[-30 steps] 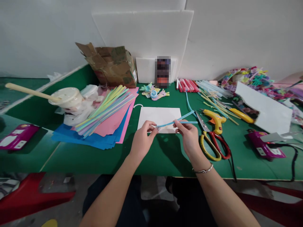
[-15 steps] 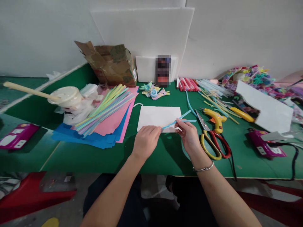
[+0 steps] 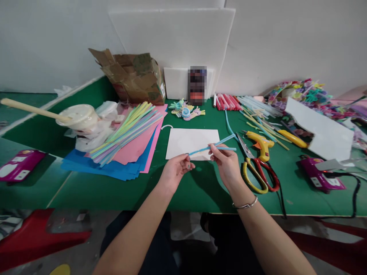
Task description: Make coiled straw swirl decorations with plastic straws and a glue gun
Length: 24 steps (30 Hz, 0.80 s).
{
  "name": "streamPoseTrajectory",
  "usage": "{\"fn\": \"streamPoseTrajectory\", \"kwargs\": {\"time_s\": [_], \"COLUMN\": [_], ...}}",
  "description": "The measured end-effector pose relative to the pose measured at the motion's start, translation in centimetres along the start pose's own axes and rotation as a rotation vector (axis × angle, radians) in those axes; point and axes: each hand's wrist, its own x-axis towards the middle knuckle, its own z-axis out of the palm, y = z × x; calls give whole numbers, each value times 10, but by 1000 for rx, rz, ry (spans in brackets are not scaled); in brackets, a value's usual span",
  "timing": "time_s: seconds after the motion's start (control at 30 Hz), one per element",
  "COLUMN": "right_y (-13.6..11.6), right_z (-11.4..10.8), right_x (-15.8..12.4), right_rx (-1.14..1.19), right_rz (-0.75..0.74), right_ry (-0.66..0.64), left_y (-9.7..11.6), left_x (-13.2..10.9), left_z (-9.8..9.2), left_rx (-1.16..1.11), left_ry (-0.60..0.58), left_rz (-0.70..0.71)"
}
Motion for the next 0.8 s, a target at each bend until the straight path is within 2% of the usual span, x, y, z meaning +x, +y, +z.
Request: {"fn": "streamPoseTrajectory", "kwargs": {"time_s": [0.07, 0.13, 0.2, 0.27, 0.33, 0.43, 0.53, 0.67, 0.73, 0.8], "right_y": [0, 1, 1, 1, 1, 0, -1, -1, -1, -2], "right_z": [0, -1, -2, -4, -4, -4, -4, -4, -3, -3], "right_x": [0, 1, 2, 3, 3, 3, 3, 4, 4, 4], "right_rx": [-14, -12, 2, 18, 36, 60, 71, 53, 40, 36], "right_rz": [-6, -3, 17, 45, 64, 87, 114, 148, 161, 161], "right_ry": [4, 35, 75, 98, 104, 114, 121, 142, 144, 134], "left_y": [1, 2, 2, 0, -3, -6, -6, -4, -4, -4], "left_x": [0, -1, -2, -3, -3, -2, -4, -7, -8, -8], "left_z": [-2, -3, -5, -6, -7, -8, -8, -8, -8, -7], "left_rx": [51, 255, 567, 906, 1189, 1435, 1507, 1477, 1449, 1404], "left_ry": [-29, -87, -35, 129, 231, 231, 218, 211, 225, 260], "left_rz": [-3, 105, 351, 692, 993, 1256, 1373, 1448, 1429, 1344]}}
